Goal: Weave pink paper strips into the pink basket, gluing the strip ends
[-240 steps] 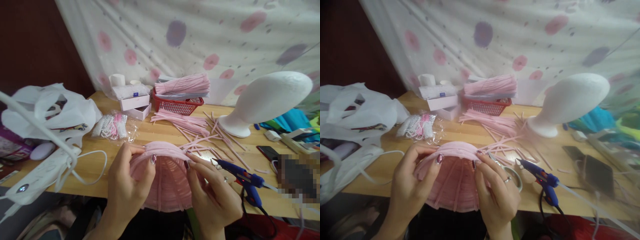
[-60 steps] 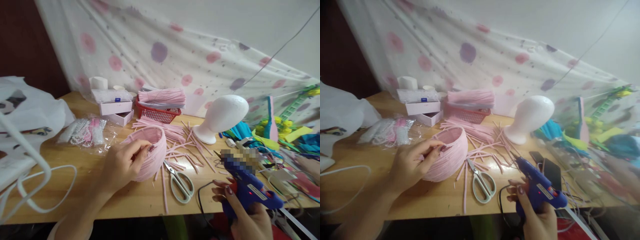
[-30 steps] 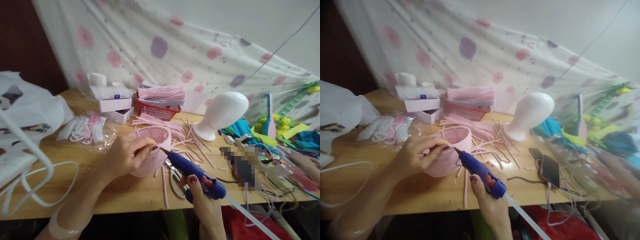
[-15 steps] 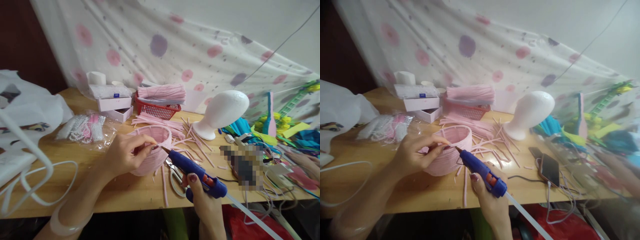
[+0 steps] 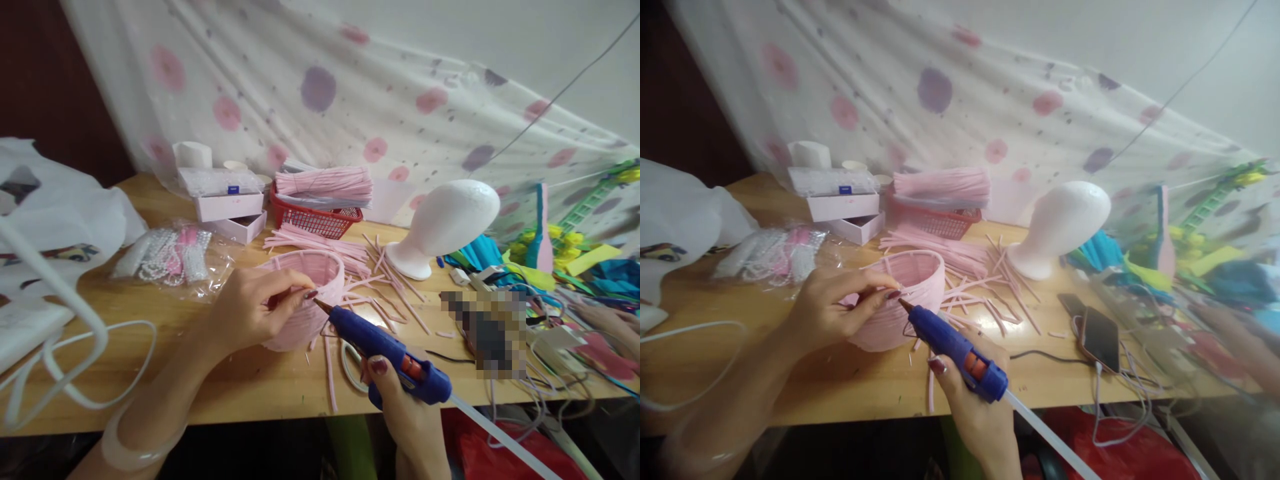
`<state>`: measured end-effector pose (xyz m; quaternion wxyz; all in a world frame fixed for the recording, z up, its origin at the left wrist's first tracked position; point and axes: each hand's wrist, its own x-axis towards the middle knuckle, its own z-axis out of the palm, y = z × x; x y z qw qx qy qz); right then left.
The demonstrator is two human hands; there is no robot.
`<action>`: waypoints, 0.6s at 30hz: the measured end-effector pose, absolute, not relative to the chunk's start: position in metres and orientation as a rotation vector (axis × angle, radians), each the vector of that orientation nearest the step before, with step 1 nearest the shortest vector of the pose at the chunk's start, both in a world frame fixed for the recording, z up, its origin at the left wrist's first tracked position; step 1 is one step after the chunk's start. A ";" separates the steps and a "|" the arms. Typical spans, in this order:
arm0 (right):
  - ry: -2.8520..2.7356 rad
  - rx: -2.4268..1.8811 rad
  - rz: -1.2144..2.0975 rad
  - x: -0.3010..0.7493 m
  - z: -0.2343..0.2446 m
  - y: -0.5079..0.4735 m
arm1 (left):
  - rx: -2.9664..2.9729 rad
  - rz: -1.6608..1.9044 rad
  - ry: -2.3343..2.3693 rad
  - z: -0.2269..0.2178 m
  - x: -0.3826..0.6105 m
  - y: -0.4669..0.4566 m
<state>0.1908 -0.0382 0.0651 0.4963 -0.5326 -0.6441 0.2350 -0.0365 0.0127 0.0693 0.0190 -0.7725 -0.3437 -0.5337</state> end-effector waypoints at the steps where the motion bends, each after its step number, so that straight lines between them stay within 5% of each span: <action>1: -1.551 -1.275 0.614 0.189 0.068 -0.038 | -2.400 -1.658 -1.069 0.069 -0.037 0.013; 18: -1.517 -1.359 0.474 0.202 0.065 -0.039 | -2.363 -1.672 -0.924 0.066 -0.038 0.014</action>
